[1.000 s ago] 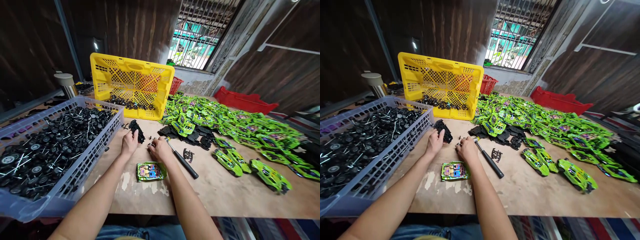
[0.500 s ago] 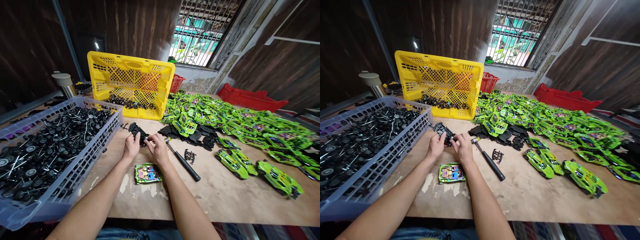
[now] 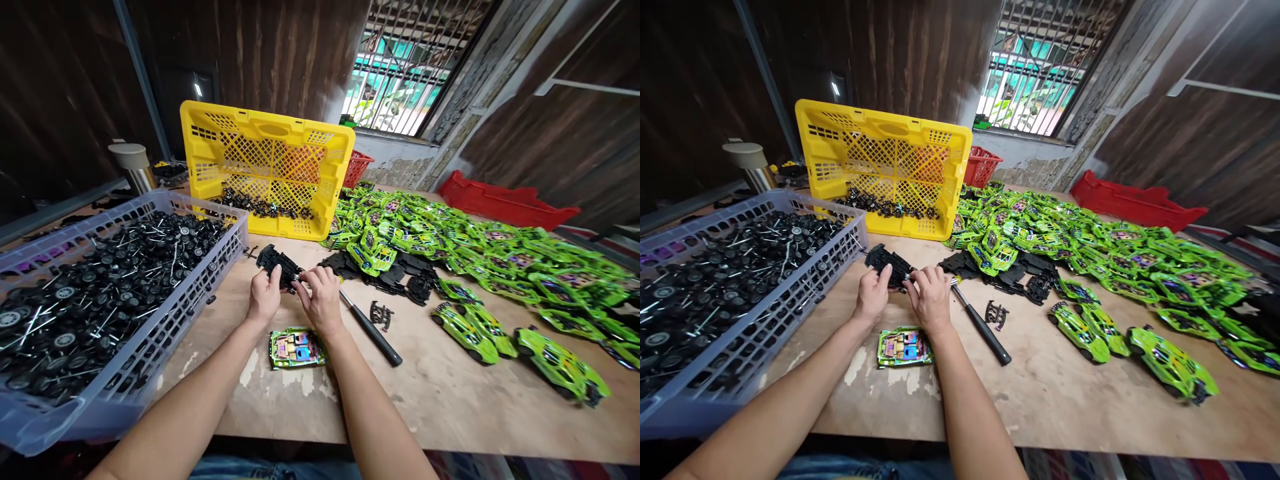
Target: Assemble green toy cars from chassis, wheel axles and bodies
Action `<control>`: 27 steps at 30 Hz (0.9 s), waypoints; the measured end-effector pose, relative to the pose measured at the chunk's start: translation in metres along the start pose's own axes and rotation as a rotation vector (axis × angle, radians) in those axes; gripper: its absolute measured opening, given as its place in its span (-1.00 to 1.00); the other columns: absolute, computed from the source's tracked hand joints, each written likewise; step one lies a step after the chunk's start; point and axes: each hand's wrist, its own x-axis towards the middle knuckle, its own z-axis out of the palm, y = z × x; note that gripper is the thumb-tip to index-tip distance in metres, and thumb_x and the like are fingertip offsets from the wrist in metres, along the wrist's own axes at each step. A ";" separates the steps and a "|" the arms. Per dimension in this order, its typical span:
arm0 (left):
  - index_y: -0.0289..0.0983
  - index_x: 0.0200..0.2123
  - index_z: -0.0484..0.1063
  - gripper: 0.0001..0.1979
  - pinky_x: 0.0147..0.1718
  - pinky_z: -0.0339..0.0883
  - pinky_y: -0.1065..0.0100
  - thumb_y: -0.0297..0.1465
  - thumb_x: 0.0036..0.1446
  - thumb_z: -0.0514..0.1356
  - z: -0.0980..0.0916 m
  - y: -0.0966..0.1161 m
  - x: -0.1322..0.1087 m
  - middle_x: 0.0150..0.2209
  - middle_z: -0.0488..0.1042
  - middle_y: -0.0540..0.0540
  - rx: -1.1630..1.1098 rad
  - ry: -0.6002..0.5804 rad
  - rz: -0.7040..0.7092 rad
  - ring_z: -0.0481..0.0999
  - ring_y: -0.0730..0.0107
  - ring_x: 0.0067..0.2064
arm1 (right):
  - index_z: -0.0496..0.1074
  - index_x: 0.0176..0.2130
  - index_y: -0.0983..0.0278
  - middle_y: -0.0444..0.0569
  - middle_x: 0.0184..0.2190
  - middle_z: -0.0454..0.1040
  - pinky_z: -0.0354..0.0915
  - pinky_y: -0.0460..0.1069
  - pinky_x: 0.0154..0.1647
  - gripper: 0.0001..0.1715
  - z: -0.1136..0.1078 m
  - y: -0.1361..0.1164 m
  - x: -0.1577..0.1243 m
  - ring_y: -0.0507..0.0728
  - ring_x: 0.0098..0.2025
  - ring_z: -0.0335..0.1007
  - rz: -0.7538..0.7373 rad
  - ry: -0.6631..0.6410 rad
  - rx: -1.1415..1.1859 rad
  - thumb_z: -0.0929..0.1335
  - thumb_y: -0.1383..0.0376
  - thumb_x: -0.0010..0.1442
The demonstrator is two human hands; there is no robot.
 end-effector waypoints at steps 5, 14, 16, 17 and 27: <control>-0.36 -0.33 0.53 -0.54 -0.46 0.50 0.39 -0.07 -0.14 0.39 -0.001 0.001 0.002 -0.43 0.57 -0.07 -0.098 -0.087 -0.115 0.56 0.36 -0.45 | 0.42 -0.24 0.23 -0.04 -0.28 0.48 0.06 0.05 -0.17 -0.89 -0.001 0.001 0.000 0.16 -0.19 0.24 0.009 -0.012 -0.025 0.33 0.24 0.30; -0.37 -0.37 0.54 -0.50 -0.49 0.49 0.38 -0.02 -0.15 0.37 0.004 0.002 -0.001 -0.43 0.60 -0.10 -0.149 -0.091 -0.185 0.56 0.37 -0.49 | 0.45 -0.13 0.21 0.00 -0.23 0.46 0.08 0.07 -0.15 -0.84 0.001 0.002 -0.002 0.19 -0.15 0.24 0.021 0.005 0.027 0.34 0.23 0.29; -0.37 -0.35 0.55 -0.49 -0.49 0.48 0.38 -0.01 -0.14 0.36 0.005 0.002 -0.002 -0.42 0.61 -0.11 -0.153 -0.084 -0.179 0.58 0.33 -0.46 | 0.46 -0.15 0.21 0.00 -0.24 0.47 0.08 0.08 -0.14 -0.85 0.002 0.003 -0.002 0.19 -0.14 0.24 0.023 0.008 0.037 0.34 0.24 0.29; -0.37 -0.33 0.55 -0.48 -0.49 0.48 0.38 -0.01 -0.14 0.36 0.006 0.002 -0.003 -0.40 0.61 -0.12 -0.156 -0.079 -0.173 0.59 0.31 -0.44 | 0.46 -0.15 0.21 0.00 -0.24 0.47 0.08 0.08 -0.13 -0.86 0.002 0.004 -0.002 0.19 -0.14 0.24 0.026 0.010 0.042 0.34 0.25 0.29; -0.37 -0.35 0.58 -0.61 -0.34 0.50 0.33 -0.18 -0.16 0.42 0.001 0.001 -0.002 -0.37 0.61 -0.12 -0.034 -0.146 -0.064 0.57 0.31 -0.36 | 0.45 -0.06 0.17 0.03 -0.07 0.33 0.24 0.13 0.01 -0.59 -0.001 0.006 -0.002 0.20 -0.03 0.24 0.229 0.031 0.512 0.47 0.13 0.10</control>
